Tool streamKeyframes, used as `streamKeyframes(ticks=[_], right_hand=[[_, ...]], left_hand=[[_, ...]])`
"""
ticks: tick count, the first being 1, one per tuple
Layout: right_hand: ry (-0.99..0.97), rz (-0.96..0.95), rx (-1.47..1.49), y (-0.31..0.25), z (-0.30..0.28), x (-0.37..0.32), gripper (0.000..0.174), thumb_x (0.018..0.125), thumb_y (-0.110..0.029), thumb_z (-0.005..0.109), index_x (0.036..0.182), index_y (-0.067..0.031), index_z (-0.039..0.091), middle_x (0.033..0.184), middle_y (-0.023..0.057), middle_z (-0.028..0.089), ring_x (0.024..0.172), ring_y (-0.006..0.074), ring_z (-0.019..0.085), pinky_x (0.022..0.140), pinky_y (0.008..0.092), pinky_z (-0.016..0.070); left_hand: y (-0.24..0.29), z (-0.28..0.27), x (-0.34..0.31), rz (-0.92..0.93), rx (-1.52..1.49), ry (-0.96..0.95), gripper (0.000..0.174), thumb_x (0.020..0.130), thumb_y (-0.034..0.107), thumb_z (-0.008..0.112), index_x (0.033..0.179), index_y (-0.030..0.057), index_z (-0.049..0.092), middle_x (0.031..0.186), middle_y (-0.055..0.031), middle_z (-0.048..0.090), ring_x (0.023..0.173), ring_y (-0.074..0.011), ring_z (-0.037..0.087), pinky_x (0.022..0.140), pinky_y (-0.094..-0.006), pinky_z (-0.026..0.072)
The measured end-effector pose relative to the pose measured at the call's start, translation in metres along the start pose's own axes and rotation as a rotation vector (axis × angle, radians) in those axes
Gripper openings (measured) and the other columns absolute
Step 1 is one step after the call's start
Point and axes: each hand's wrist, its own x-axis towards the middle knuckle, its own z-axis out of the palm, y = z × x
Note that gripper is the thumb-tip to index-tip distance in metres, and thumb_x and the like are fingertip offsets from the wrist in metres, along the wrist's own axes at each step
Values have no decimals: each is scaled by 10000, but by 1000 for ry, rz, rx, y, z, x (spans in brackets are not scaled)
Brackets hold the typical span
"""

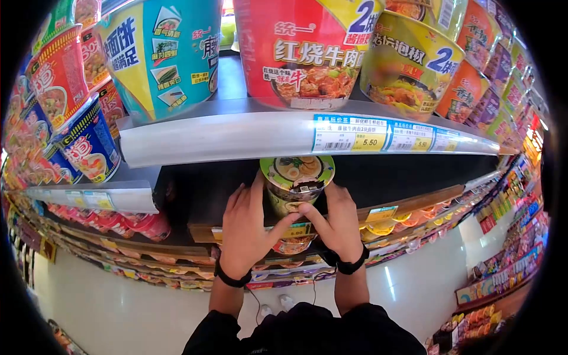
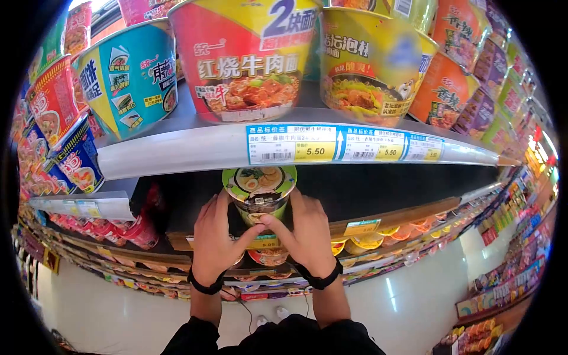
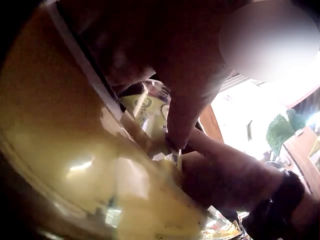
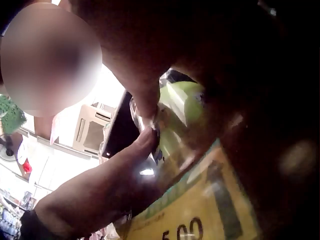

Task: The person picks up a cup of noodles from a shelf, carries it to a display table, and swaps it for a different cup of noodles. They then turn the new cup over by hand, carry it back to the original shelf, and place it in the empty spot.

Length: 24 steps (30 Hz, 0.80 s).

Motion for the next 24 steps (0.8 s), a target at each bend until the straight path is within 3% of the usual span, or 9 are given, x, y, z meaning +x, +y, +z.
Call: streamKeyframes(ticks=[4,5,9,12,16,19,21,23,24], right_hand=[[-20,36,-61,-8,1,-2,646,933,-405,673,1321,83,504,1038,254,662,949,436,603,862,479,456],[-24,103,-30,-17,-1,-2,446,962,-338,628,1221,22,570,1086,247,659,983,468,577,870,485,435],[-84,88,-83,-16,3,-3,451,959,-324,635,1223,34,558,1068,248,654,976,470,568,895,490,430],[138,-52,-135,-26,2,-8,466,951,-323,649,1231,37,556,1027,231,658,973,465,559,928,489,422],[518,-139,31,-9,0,-48,260,930,-187,680,1084,21,654,889,151,703,788,293,626,765,379,481],[735,-281,-63,14,-10,-81,110,938,-118,648,937,-10,670,680,84,663,633,200,566,613,326,440],[731,-239,-71,22,-20,-99,103,932,-108,648,921,-9,673,650,66,650,591,201,551,590,324,433],[751,-231,-95,35,-31,-117,85,911,-90,651,893,-12,681,626,44,640,532,198,529,541,328,416],[692,-185,-103,37,-41,-129,73,901,-87,658,884,-23,689,633,43,643,510,203,526,521,333,419]], left_hand=[[-5,4,-2,12,-15,31,920,810,491,784,1452,-52,409,1115,-233,664,1024,-388,645,982,-485,462],[-4,5,-2,34,-30,81,890,790,461,803,1427,-39,435,1103,-212,659,998,-387,642,933,-474,472],[3,2,-3,-79,-97,108,814,764,434,822,1350,-23,490,1089,-190,633,1005,-373,615,892,-463,475],[5,-4,-6,-66,7,91,800,772,432,818,1343,-29,500,1127,-186,605,1050,-374,581,896,-467,461],[14,-25,-15,-77,-95,149,675,771,306,831,1310,4,557,1102,-162,577,1038,-356,554,906,-449,435],[25,-26,-35,-40,-386,269,421,837,175,739,1182,-20,598,970,-81,526,900,-204,509,859,-335,414],[28,8,-55,30,-793,483,196,943,187,660,916,46,526,778,-42,468,687,-132,422,685,-283,367],[60,27,-56,58,-1648,271,224,993,193,629,873,90,470,620,9,417,523,-108,386,560,-264,352],[76,36,-65,-201,-1630,201,239,999,223,648,896,79,488,598,20,424,490,-92,394,518,-257,339]])
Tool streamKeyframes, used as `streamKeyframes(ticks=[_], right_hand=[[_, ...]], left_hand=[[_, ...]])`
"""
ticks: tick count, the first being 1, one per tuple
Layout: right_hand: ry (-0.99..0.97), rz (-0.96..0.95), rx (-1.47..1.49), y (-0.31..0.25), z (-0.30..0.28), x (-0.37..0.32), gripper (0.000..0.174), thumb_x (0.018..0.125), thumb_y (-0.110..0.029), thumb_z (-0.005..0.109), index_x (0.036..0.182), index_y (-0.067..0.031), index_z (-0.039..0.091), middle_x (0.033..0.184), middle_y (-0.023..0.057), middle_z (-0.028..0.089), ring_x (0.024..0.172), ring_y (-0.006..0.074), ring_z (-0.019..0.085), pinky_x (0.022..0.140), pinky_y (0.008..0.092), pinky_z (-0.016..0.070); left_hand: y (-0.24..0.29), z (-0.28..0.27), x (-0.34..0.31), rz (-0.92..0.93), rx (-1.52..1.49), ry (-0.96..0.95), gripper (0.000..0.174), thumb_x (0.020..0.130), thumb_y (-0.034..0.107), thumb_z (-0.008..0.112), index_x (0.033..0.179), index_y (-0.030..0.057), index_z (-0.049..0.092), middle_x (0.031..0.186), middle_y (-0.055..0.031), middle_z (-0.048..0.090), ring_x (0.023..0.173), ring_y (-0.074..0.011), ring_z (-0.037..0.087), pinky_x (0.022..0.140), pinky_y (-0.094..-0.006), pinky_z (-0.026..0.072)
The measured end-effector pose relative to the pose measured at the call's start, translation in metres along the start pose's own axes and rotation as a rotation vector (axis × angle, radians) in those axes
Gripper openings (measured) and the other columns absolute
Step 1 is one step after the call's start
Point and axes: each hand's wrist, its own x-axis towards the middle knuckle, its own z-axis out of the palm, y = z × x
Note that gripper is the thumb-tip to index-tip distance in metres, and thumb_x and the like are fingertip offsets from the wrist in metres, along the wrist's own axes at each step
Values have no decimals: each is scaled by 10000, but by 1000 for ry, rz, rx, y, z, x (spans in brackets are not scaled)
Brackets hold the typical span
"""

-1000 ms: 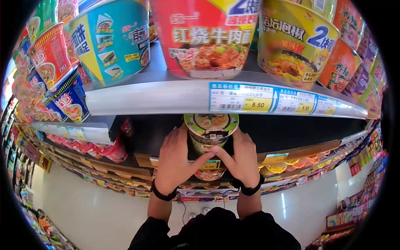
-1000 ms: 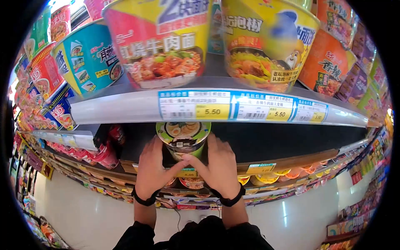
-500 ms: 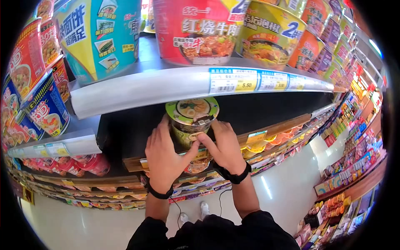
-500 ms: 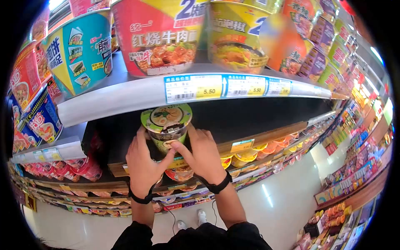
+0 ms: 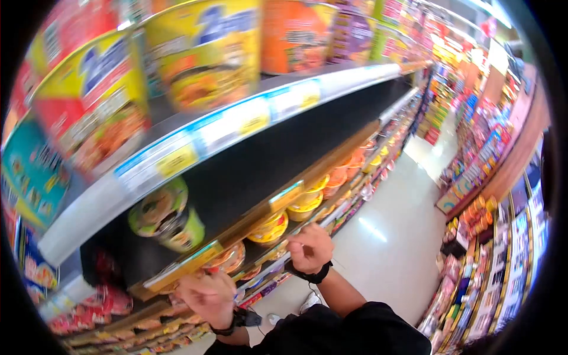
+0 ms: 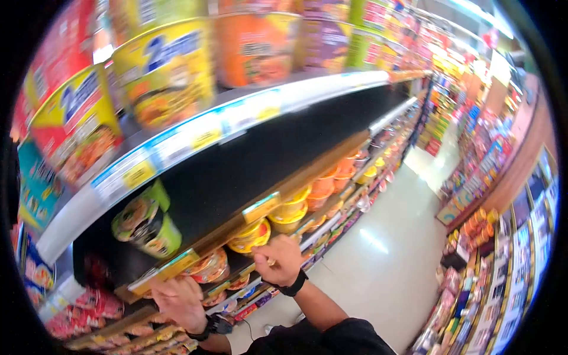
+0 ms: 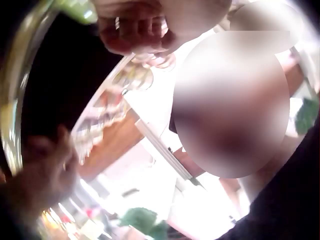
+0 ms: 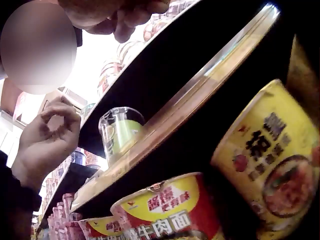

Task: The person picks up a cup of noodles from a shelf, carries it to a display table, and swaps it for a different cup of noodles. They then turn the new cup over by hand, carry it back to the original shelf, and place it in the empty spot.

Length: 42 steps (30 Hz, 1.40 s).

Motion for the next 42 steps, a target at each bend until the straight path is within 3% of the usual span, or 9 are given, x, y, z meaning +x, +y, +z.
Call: streamKeyframes(ticks=[2,4,5,9,18,23,27,34,42], right_hand=[[-53,59,-53,6,-28,-8,61,888,-78,664,888,-26,695,624,47,631,494,206,524,501,330,410],[16,150,2,15,-51,-21,77,807,-25,710,874,-53,735,610,59,568,503,230,533,477,338,389],[36,203,-70,27,-79,-27,73,809,-24,711,873,-50,735,603,60,570,495,225,537,473,336,391],[82,372,-212,53,-147,-66,64,824,-20,687,868,-46,725,619,64,617,490,202,577,473,312,427],[619,984,-166,84,-296,-142,115,994,-75,599,938,-5,671,645,59,638,519,84,581,466,235,422],[1378,1169,606,102,-376,-159,291,1055,-315,517,843,-117,491,567,-48,318,505,95,306,483,255,283],[1588,990,757,105,-410,-188,275,1043,-306,537,832,-137,487,559,-56,323,486,88,324,468,254,297],[1897,969,842,159,-427,-253,259,1007,-239,556,785,-111,519,548,-48,365,479,93,342,467,249,300],[1733,1241,938,286,-483,-228,231,1028,-253,525,846,-113,508,553,-55,322,472,91,313,465,256,289]], left_hand=[[-42,2,-15,233,519,-166,272,915,250,772,921,68,570,633,-9,555,513,-134,490,581,-255,416],[-74,3,-24,112,493,-430,252,900,192,786,952,31,599,700,-29,610,574,-120,529,595,-240,414],[-100,29,-35,-282,282,-308,256,882,156,802,940,21,592,734,-28,614,626,-94,536,589,-226,405],[-161,78,-43,-673,58,-477,178,950,150,725,977,29,597,787,-7,617,661,-38,510,586,-190,371],[-306,214,-101,-919,26,-973,52,984,40,632,1016,35,592,703,39,547,614,-30,470,567,-202,350],[-380,290,-151,-1839,-523,-822,217,1073,267,486,962,101,570,608,44,368,527,-83,327,534,-248,285],[-440,320,-205,-2238,-666,-609,211,1056,242,487,939,97,587,612,40,356,525,-97,333,530,-255,300],[-537,314,-285,-2583,-470,-348,220,1033,207,453,874,94,555,614,26,380,525,-115,354,520,-277,323],[-668,367,-292,-2551,-444,-191,221,1015,213,452,850,101,547,593,24,409,504,-127,389,465,-281,338]])
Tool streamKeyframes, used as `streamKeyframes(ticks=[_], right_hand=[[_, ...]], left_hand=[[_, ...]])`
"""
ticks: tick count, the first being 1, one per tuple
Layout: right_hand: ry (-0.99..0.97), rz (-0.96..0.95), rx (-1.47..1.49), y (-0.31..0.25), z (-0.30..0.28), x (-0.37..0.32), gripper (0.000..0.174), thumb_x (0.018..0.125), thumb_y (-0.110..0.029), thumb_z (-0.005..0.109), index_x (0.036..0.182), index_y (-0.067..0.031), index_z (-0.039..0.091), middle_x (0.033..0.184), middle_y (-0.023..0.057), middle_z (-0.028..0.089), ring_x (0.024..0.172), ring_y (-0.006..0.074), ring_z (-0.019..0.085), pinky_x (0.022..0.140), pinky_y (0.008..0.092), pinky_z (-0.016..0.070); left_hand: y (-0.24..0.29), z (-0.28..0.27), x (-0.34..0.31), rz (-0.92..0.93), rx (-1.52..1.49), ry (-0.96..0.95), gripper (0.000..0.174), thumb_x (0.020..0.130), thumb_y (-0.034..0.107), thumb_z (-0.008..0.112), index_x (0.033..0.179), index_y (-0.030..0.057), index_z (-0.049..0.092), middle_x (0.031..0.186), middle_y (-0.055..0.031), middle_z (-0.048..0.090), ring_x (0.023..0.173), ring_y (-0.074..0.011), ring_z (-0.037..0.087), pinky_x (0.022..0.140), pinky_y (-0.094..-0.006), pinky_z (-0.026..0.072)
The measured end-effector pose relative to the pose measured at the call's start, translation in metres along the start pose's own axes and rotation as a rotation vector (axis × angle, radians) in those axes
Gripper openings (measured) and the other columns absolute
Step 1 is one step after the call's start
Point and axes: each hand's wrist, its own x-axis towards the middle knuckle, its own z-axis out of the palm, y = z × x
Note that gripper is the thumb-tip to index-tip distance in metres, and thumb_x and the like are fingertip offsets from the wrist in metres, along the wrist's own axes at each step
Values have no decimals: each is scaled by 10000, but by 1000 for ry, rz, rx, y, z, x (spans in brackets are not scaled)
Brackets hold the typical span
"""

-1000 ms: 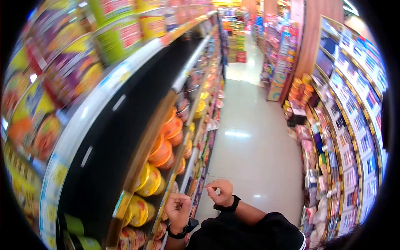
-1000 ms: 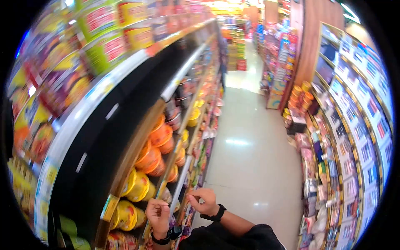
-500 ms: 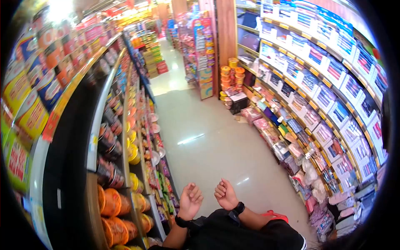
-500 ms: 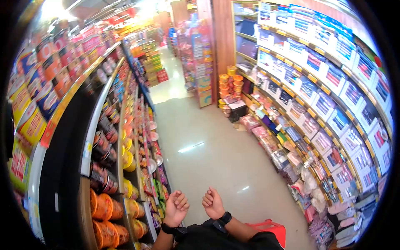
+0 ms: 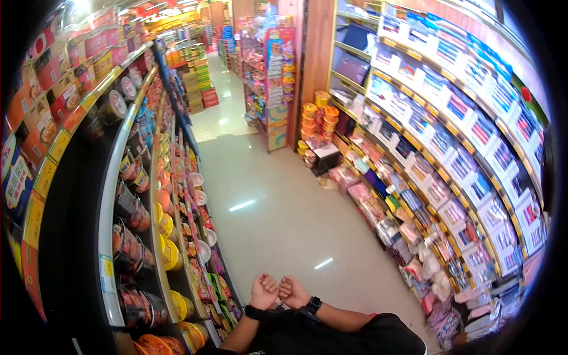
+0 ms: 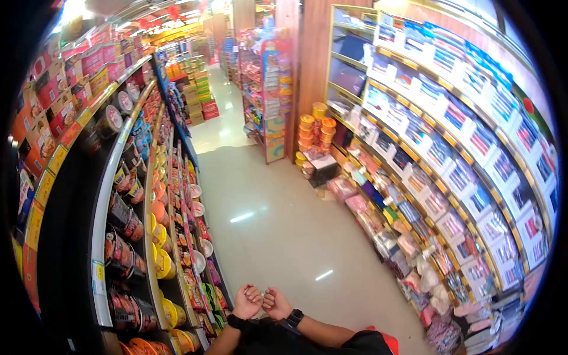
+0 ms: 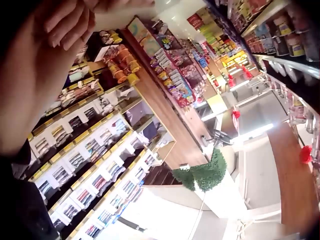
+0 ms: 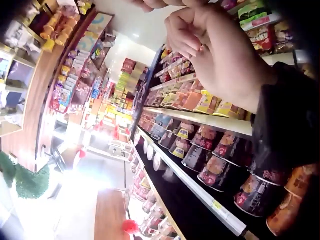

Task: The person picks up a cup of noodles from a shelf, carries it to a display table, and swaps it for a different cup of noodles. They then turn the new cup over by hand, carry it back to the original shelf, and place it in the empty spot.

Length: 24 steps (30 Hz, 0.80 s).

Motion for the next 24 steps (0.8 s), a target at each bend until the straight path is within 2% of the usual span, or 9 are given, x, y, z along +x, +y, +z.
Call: streamKeyframes(ticks=[5,10,12,13,14,16,17,19,24], right_hand=[[-29,-50,-80,-31,65,98,201,980,-233,579,828,-124,504,561,-48,304,481,103,304,458,270,268],[392,-588,-31,-135,9,217,211,923,-238,579,762,-168,461,548,-50,252,453,116,250,427,290,224],[738,-757,22,-181,-31,224,222,918,-298,564,763,-160,485,533,-30,324,429,118,285,412,300,272],[921,-797,73,-198,-53,216,247,910,-355,563,774,-155,516,573,-13,431,473,132,408,433,294,374],[1206,-849,-144,-232,-169,255,323,867,-449,636,757,-163,534,635,17,482,557,185,514,493,371,461],[1460,-791,84,-240,-161,193,320,875,-454,622,798,-157,529,684,28,487,597,198,520,515,388,469],[1523,-780,169,-246,-162,168,320,879,-456,615,819,-154,527,708,34,489,617,205,523,525,397,473],[1569,-788,328,-254,-159,131,322,887,-460,600,860,-149,522,757,45,494,656,219,529,547,414,481],[1554,-848,647,-289,-145,110,346,906,-472,564,963,-135,511,879,73,507,755,254,545,600,456,500]], left_hand=[[87,55,66,117,6,-38,221,1008,232,460,837,124,548,577,36,404,490,-124,383,469,-278,339],[166,58,179,250,62,101,232,1004,267,478,815,147,538,575,56,405,480,-123,376,445,-299,321],[202,35,224,339,129,256,193,980,276,491,827,166,532,584,50,414,475,-131,386,442,-298,333],[221,18,244,385,168,334,174,968,280,498,833,175,529,588,48,418,472,-135,390,441,-297,339],[241,-1,263,451,198,447,200,974,313,512,863,155,561,653,12,485,501,-148,379,468,-319,364],[283,-47,271,501,241,641,276,982,326,523,1031,86,649,924,-107,668,558,-214,346,632,-426,481],[296,-57,279,608,518,1081,398,951,369,558,1106,16,659,1113,-179,694,615,-281,451,781,-490,497],[322,-73,255,601,687,1518,405,953,374,555,1106,14,661,1114,-182,695,632,-287,459,785,-490,498],[354,-72,221,489,694,1830,423,957,386,545,1104,8,665,1116,-191,696,673,-301,479,794,-491,502]])
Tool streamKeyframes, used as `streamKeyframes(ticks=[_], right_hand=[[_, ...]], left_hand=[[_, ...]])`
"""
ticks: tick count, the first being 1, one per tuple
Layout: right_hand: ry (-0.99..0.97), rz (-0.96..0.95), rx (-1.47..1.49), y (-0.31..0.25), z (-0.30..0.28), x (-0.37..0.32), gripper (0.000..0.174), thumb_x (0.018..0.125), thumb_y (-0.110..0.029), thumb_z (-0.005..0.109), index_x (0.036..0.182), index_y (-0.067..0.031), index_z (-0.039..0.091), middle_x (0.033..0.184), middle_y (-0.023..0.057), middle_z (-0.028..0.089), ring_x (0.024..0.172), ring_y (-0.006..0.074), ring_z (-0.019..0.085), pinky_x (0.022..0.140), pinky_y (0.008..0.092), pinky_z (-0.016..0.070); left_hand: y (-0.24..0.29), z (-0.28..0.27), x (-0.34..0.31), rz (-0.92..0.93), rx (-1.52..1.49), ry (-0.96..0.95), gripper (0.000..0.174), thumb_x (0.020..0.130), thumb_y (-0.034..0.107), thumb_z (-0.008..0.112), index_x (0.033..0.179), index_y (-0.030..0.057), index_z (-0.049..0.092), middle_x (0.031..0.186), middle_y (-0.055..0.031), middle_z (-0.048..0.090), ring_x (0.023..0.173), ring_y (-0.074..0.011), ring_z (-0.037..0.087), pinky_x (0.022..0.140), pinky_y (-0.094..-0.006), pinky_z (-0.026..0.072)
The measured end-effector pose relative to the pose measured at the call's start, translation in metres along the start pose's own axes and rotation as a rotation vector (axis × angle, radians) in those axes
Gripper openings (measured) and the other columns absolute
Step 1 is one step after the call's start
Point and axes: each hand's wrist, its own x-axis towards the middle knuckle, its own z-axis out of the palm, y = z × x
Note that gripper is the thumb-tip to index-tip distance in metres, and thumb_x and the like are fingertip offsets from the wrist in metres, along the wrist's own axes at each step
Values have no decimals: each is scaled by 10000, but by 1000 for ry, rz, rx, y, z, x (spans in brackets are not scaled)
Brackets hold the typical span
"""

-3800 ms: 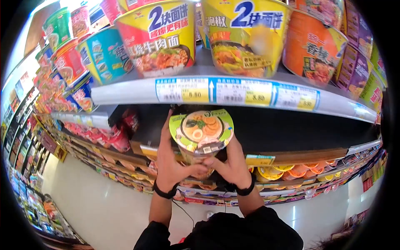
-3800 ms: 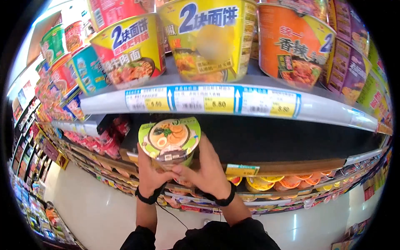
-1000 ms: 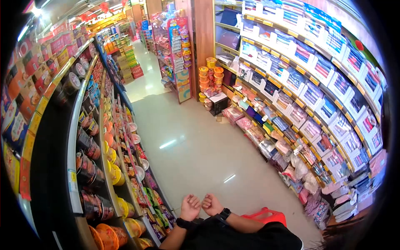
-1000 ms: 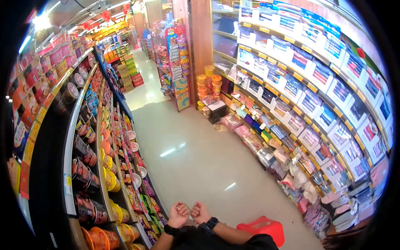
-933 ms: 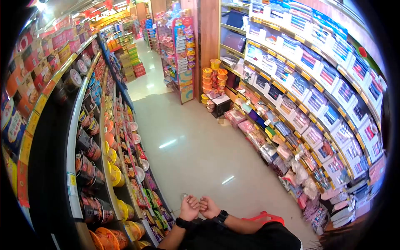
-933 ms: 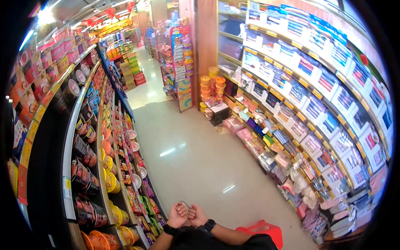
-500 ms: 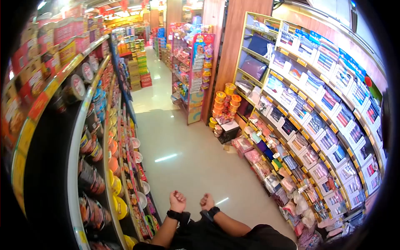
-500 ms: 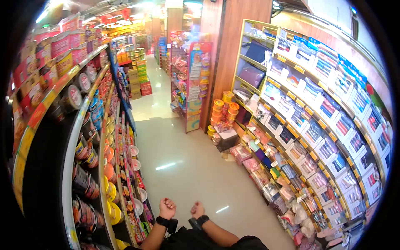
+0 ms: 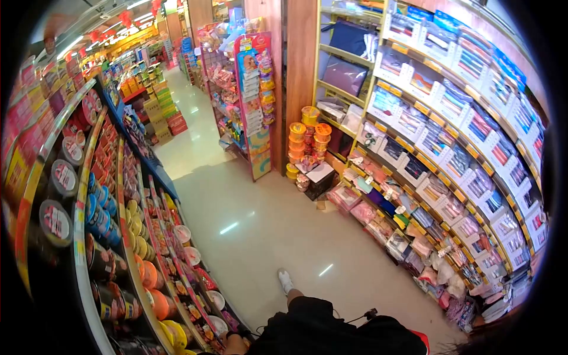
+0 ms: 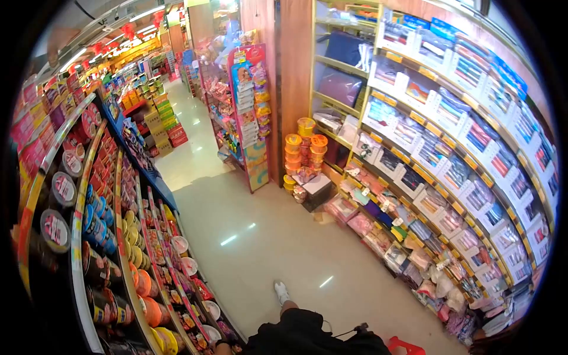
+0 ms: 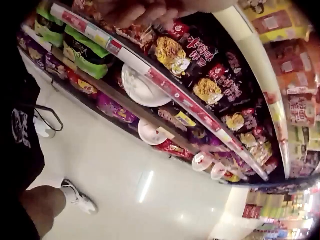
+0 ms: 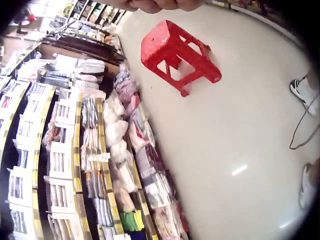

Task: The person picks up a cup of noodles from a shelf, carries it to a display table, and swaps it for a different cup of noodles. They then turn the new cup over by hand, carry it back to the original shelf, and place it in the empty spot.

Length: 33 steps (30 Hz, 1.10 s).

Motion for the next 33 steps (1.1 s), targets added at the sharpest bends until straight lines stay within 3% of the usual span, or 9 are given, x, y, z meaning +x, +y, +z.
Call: streamKeyframes(ticks=[6,13,17,21,27,33], right_hand=[[-48,154,172,2,134,-72,400,930,-485,521,1086,-118,498,1025,108,522,873,296,563,665,507,523],[-227,398,402,19,366,-243,487,957,-501,471,1230,-98,482,1196,147,540,1011,344,585,740,566,551],[-294,487,477,25,466,-346,544,972,-509,442,1313,-86,473,1294,170,550,1090,372,597,783,600,566],[-295,501,475,34,515,-407,584,984,-515,422,1367,-78,468,1358,186,559,1142,391,605,812,623,576],[-352,357,251,56,546,-392,554,980,-512,433,1324,-80,480,1308,179,562,1098,382,600,792,607,567],[-373,171,119,39,580,-388,527,977,-508,444,1281,-81,493,1258,171,566,1054,372,594,771,591,558]], left_hand=[[103,49,-40,-5,-105,-2,445,963,402,534,1103,2,671,1119,-201,697,722,-318,504,804,-491,506],[300,199,-157,105,-521,-239,472,970,419,521,1101,-6,677,1122,-213,699,780,-339,532,817,-492,511],[365,233,-198,90,-595,-321,487,974,430,514,1100,-11,681,1124,-219,700,813,-350,549,824,-493,514],[386,234,-193,35,-549,-226,503,977,440,507,1099,-15,684,1125,-226,701,846,-362,565,831,-493,517],[369,199,-131,-140,-279,50,527,983,455,495,1097,-22,689,1128,-236,703,895,-379,589,842,-494,521],[425,216,-117,-259,-137,107,552,989,470,484,1096,-28,695,1131,-247,705,945,-397,614,853,-495,525]])
